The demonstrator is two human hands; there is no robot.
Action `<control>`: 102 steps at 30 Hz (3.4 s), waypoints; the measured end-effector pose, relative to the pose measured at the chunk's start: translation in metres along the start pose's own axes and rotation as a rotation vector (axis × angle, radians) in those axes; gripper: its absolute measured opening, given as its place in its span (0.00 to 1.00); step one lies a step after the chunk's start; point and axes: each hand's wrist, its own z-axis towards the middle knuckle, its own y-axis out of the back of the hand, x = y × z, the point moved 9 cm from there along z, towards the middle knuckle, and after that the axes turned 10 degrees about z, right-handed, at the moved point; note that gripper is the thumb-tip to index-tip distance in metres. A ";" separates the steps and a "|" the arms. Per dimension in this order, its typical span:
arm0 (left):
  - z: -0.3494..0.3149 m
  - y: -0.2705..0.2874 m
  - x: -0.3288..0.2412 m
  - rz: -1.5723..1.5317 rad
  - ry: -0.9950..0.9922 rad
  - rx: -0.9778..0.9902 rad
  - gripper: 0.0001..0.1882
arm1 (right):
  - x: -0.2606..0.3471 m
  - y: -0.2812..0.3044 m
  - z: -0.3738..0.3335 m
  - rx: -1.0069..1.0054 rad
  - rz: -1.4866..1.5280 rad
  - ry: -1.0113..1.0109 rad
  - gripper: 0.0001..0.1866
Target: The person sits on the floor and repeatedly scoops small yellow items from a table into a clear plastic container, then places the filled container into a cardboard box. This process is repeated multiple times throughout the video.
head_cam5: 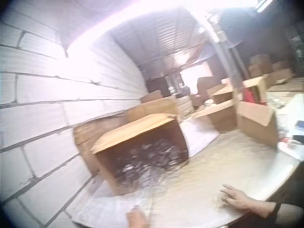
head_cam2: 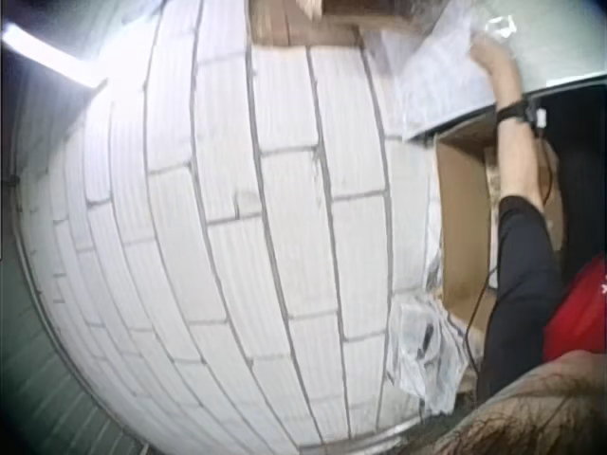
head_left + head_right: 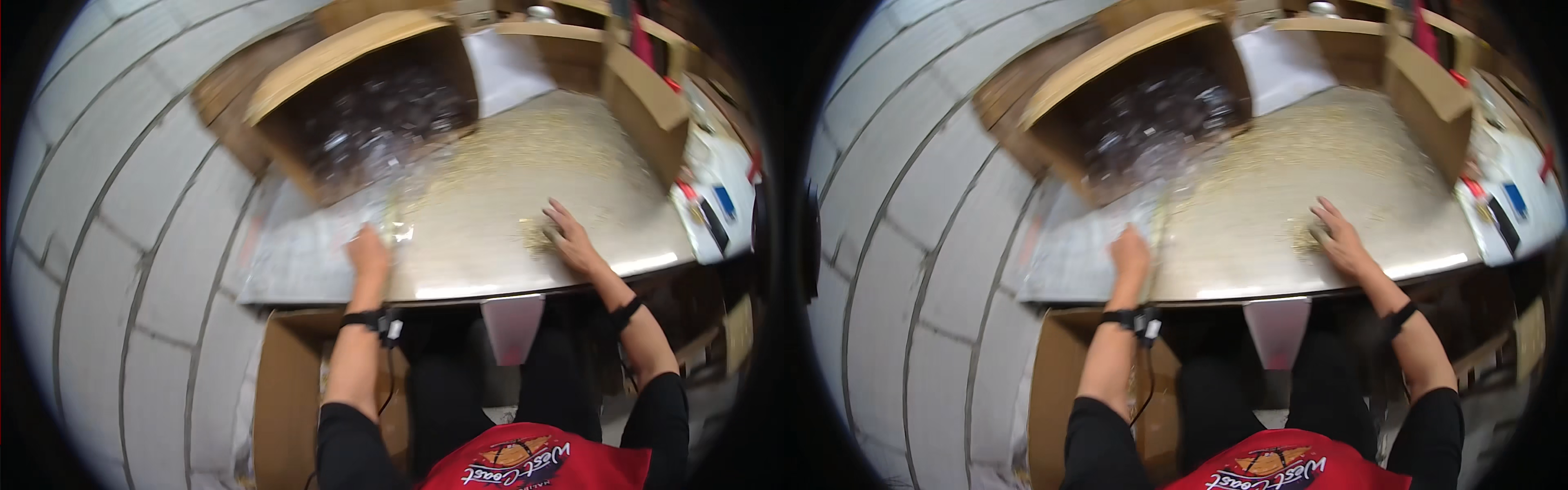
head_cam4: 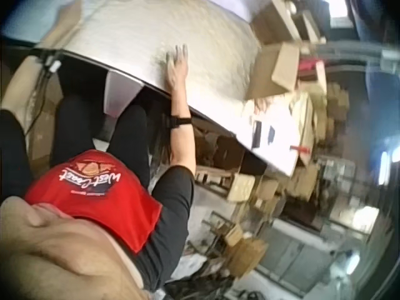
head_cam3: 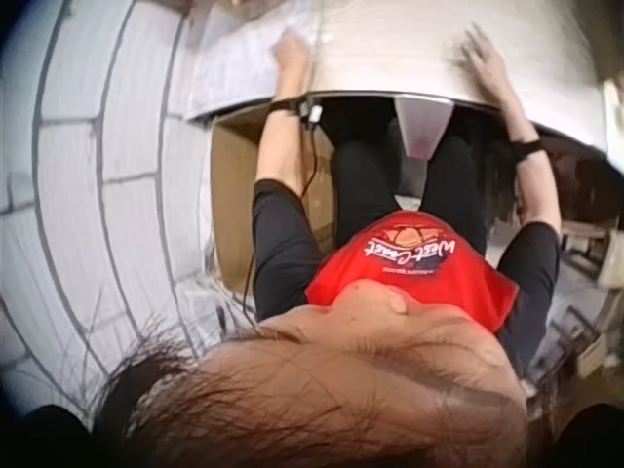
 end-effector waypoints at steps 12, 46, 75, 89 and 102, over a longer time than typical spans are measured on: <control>-0.083 0.074 -0.090 -1.008 -0.040 0.156 0.11 | -0.027 -0.064 0.039 0.031 -0.504 -0.163 0.31; -0.363 -0.101 -0.205 -1.841 0.690 1.415 0.30 | 0.055 -0.116 -0.075 -0.045 -0.455 0.328 0.20; -0.421 -0.121 -0.180 -1.898 0.735 1.364 0.17 | 0.035 -0.097 -0.208 0.214 0.090 0.210 0.18; -0.395 -0.122 -0.154 -1.864 0.688 1.209 0.15 | -0.071 0.044 -0.022 -0.145 -0.580 -0.116 0.23; -0.383 -0.119 -0.171 -1.755 0.761 1.265 0.17 | 0.024 -0.037 -0.059 -0.058 -0.025 0.032 0.19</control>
